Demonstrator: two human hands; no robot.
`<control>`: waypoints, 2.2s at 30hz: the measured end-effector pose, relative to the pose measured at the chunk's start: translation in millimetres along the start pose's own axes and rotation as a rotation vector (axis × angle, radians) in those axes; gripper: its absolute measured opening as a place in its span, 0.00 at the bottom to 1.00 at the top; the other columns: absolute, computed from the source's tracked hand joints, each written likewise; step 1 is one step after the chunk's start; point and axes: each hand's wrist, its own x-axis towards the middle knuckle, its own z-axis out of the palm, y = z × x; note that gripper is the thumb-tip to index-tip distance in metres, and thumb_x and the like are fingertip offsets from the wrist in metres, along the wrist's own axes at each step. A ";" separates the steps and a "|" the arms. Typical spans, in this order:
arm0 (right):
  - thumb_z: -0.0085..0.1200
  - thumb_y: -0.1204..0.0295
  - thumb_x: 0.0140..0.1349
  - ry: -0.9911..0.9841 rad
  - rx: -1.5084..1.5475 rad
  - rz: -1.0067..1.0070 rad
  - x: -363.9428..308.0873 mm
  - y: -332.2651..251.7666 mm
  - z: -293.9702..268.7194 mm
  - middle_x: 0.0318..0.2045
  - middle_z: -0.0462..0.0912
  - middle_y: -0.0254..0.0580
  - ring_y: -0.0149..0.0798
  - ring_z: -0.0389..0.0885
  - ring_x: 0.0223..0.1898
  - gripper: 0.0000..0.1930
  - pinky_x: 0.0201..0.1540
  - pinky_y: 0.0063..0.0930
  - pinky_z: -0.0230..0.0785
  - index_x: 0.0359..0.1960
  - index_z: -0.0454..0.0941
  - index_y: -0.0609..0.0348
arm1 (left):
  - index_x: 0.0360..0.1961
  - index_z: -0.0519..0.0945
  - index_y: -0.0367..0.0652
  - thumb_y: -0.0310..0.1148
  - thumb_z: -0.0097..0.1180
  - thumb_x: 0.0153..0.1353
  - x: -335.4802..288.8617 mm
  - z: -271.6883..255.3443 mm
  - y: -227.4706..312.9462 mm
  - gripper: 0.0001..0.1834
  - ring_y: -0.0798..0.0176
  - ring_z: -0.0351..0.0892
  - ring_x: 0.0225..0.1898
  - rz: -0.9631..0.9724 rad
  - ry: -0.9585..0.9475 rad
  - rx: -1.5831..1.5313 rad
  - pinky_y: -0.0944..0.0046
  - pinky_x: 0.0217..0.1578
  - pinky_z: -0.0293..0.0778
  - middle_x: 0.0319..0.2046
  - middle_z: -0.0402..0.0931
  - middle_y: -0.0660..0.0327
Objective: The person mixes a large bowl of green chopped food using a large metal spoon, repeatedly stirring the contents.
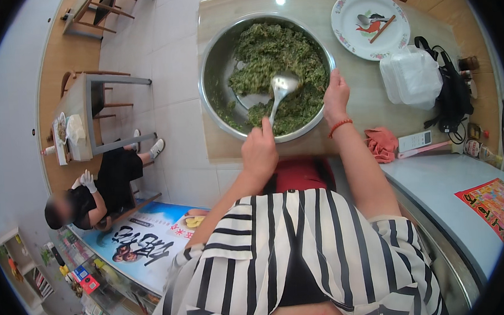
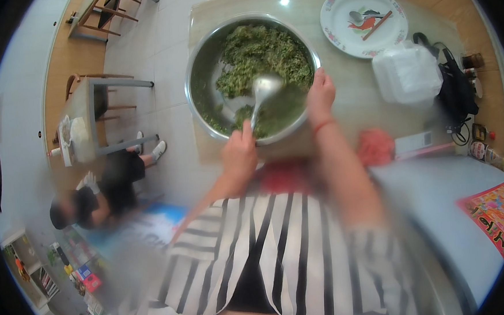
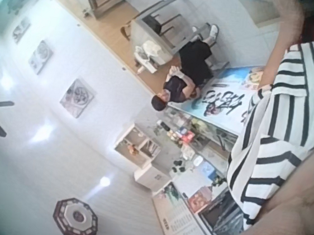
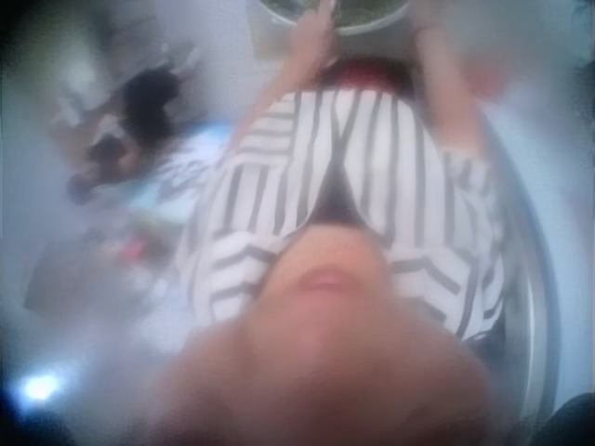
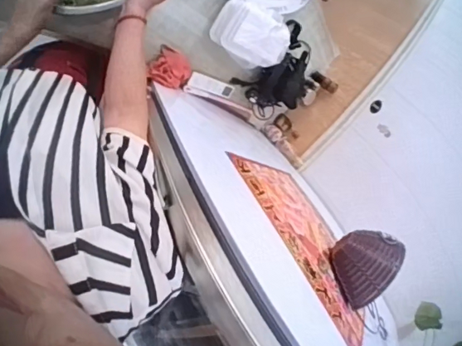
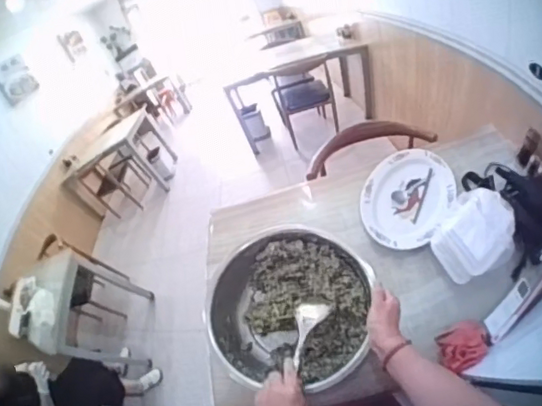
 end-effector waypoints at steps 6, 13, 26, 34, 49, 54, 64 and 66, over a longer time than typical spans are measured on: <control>0.42 0.54 0.68 0.043 0.054 -0.035 3.1 7.4 4.0 0.22 0.68 0.26 0.24 0.61 0.25 0.23 0.29 0.23 0.58 0.33 0.76 0.65 | 0.47 0.70 0.40 0.28 0.45 0.60 -32.1 -62.3 -20.7 0.13 0.42 0.75 0.31 -0.015 -0.136 -0.171 0.46 0.30 0.71 0.29 0.73 0.49; 0.43 0.53 0.68 -0.053 0.101 0.119 -11.8 0.8 -5.5 0.30 0.75 0.31 0.26 0.68 0.31 0.24 0.36 0.24 0.64 0.39 0.76 0.67 | 0.37 0.71 0.40 0.29 0.46 0.60 -15.2 -38.9 -43.7 0.06 0.39 0.75 0.29 -0.066 -0.037 -0.248 0.43 0.29 0.70 0.27 0.73 0.47; 0.32 0.54 0.71 -0.025 0.320 0.156 -66.8 -7.5 9.3 0.46 0.76 0.48 0.39 0.74 0.45 0.27 0.50 0.30 0.67 0.52 0.70 0.71 | 0.37 0.70 0.37 0.27 0.45 0.59 -1.6 -72.1 -86.5 0.07 0.39 0.78 0.33 -0.389 -0.213 0.214 0.43 0.32 0.74 0.29 0.76 0.44; 0.33 0.53 0.71 -0.028 0.283 0.135 -69.2 -13.7 8.8 0.46 0.77 0.43 0.35 0.73 0.45 0.29 0.51 0.27 0.64 0.52 0.70 0.72 | 0.36 0.68 0.34 0.26 0.47 0.57 -25.9 -81.8 -26.5 0.08 0.37 0.78 0.32 -0.391 -0.242 -0.048 0.43 0.34 0.74 0.29 0.76 0.43; 0.33 0.53 0.71 -0.072 0.193 0.107 -65.6 -10.0 4.6 0.48 0.76 0.45 0.36 0.73 0.47 0.29 0.53 0.28 0.64 0.53 0.70 0.72 | 0.32 0.70 0.32 0.25 0.44 0.58 -37.6 -89.7 -17.1 0.06 0.36 0.77 0.30 -0.369 -0.174 -0.119 0.43 0.33 0.73 0.25 0.76 0.41; 0.33 0.53 0.71 -0.065 0.204 0.132 -67.2 -17.2 5.0 0.48 0.76 0.46 0.37 0.73 0.48 0.30 0.53 0.28 0.63 0.54 0.68 0.73 | 0.29 0.72 0.31 0.25 0.46 0.56 -35.1 -85.9 -41.2 0.06 0.36 0.77 0.30 -0.428 -0.188 -0.069 0.44 0.34 0.73 0.26 0.76 0.40; 0.36 0.61 0.67 0.034 0.039 -0.273 -66.5 -106.3 -19.9 0.34 0.67 0.34 0.29 0.65 0.35 0.16 0.37 0.27 0.63 0.45 0.70 0.58 | 0.31 0.73 0.33 0.32 0.48 0.60 -31.9 -76.9 -38.7 0.10 0.35 0.77 0.30 -0.478 -0.131 -0.225 0.43 0.36 0.73 0.25 0.77 0.39; 0.36 0.60 0.68 0.025 0.298 -0.362 -59.5 -146.8 -30.6 0.37 0.64 0.33 0.30 0.62 0.38 0.16 0.42 0.28 0.61 0.48 0.69 0.53 | 0.30 0.75 0.32 0.32 0.48 0.59 -25.8 -70.3 -52.4 0.11 0.36 0.77 0.31 -0.492 -0.117 -0.204 0.44 0.37 0.73 0.26 0.77 0.39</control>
